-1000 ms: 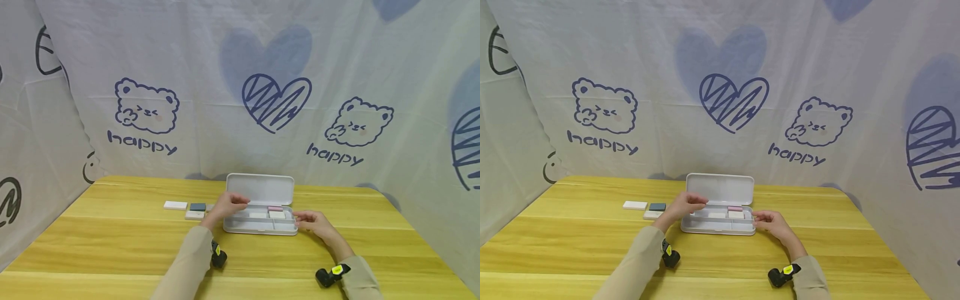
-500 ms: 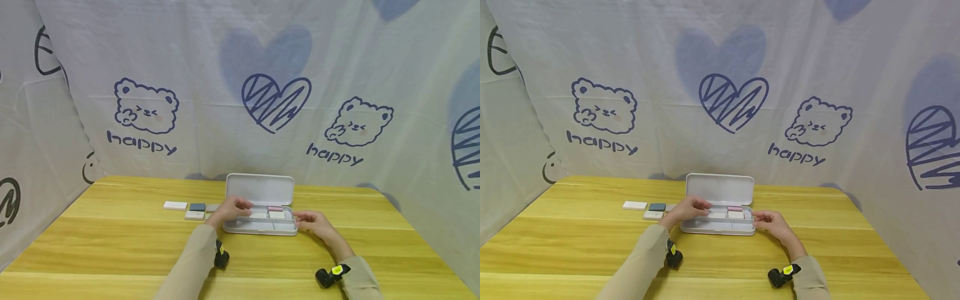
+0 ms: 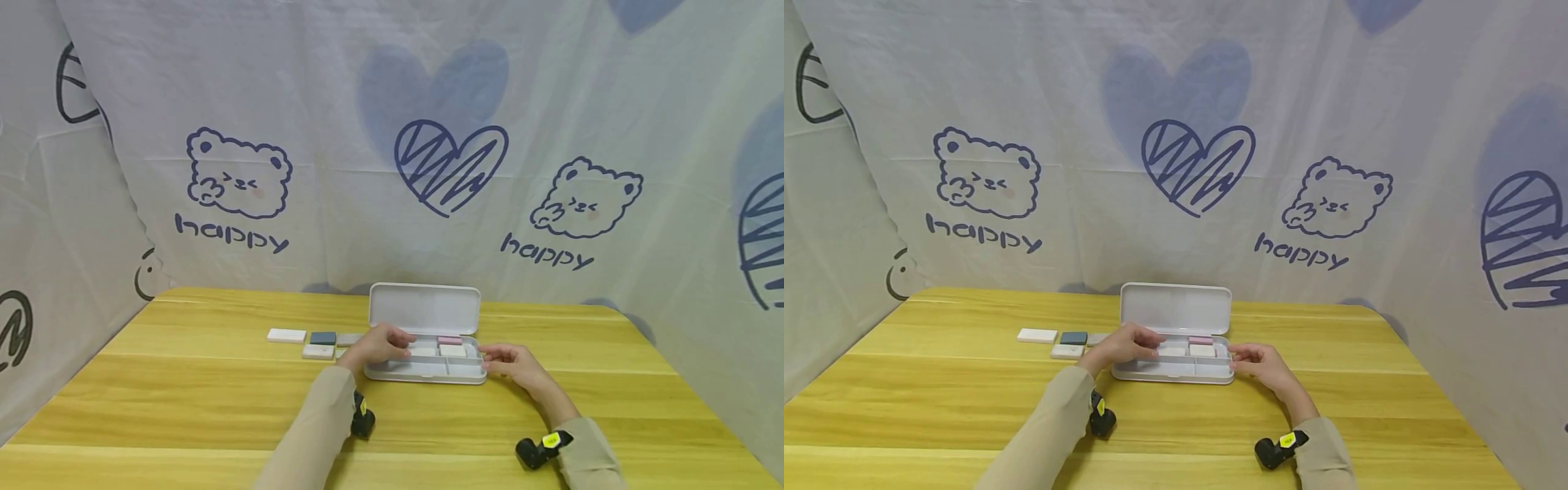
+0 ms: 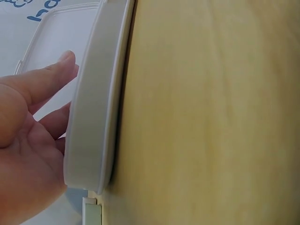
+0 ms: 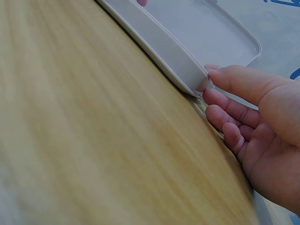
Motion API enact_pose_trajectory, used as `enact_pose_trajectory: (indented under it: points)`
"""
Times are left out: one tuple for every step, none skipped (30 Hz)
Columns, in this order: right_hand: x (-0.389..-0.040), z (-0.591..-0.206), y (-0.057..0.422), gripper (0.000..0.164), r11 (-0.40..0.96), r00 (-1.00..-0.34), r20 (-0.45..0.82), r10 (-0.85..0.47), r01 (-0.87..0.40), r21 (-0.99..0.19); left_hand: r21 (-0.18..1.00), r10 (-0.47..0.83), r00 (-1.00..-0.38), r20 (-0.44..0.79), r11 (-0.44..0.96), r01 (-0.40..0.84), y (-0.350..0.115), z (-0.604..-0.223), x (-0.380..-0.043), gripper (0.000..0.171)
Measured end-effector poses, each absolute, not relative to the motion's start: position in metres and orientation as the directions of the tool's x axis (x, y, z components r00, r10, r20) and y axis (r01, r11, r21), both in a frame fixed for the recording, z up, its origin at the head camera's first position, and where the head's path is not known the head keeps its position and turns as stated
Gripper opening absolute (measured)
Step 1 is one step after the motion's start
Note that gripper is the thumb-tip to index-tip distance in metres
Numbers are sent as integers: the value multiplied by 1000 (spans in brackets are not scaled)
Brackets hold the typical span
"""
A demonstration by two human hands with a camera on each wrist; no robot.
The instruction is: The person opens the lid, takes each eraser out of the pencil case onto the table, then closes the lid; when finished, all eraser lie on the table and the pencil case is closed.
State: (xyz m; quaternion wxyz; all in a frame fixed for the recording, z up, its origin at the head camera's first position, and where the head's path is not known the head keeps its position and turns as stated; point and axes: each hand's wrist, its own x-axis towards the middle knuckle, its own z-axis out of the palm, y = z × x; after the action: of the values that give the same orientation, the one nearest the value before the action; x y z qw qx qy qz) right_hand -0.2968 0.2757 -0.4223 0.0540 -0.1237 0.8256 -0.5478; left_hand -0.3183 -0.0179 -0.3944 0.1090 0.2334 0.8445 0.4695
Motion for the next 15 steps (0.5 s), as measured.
enact_pose_trajectory:
  points:
    - [-297, -423, 276, 42, 369, -964, 47, -263, -146, -918, 844, 501, -865, 34, 449, 293, -18, -394, -318, 29]
    - [-297, -423, 276, 42, 369, -963, 47, -264, -146, -918, 843, 505, -862, 34, 449, 296, -18, -394, -319, 28]
    - [-297, -422, 276, 41, 367, -963, 48, -265, -146, -919, 841, 510, -860, 36, 449, 301, -18, -394, -318, 27]
    - [-297, -422, 276, 41, 364, -962, 52, -268, -151, -919, 840, 514, -857, 39, 447, 306, -18, -394, -318, 27]
    - [-296, -422, 276, 41, 362, -962, 53, -268, -152, -920, 839, 514, -857, 38, 449, 307, -17, -394, -318, 26]
    - [-296, -422, 276, 41, 361, -962, 55, -269, -153, -920, 839, 513, -858, 35, 452, 304, -17, -394, -318, 26]
    - [-296, -422, 276, 41, 359, -962, 56, -268, -154, -921, 840, 509, -860, 32, 452, 299, -17, -394, -317, 26]
    - [-296, -422, 276, 41, 357, -962, 57, -269, -154, -921, 842, 505, -863, 28, 453, 293, -17, -394, -317, 25]
    - [-296, -422, 276, 41, 356, -962, 58, -268, -155, -922, 842, 502, -865, 30, 454, 292, -16, -394, -317, 25]
    - [-296, -422, 276, 41, 357, -962, 58, -268, -155, -921, 844, 497, -867, 30, 452, 288, -16, -393, -316, 24]
    - [-296, -422, 276, 41, 358, -962, 57, -268, -154, -921, 844, 495, -868, 32, 452, 288, -16, -393, -316, 24]
    - [-296, -422, 276, 41, 359, -962, 55, -267, -152, -921, 844, 493, -869, 35, 451, 290, -16, -394, -316, 23]
    - [-296, -422, 276, 41, 361, -963, 52, -266, -150, -921, 844, 490, -871, 39, 450, 291, -15, -394, -315, 23]
    - [-297, -423, 276, 41, 362, -964, 48, -261, -143, -921, 845, 486, -873, 41, 449, 290, -15, -394, -315, 22]
    - [-297, -423, 276, 42, 364, -965, 45, -260, -141, -921, 845, 482, -875, 43, 450, 289, -15, -394, -315, 22]
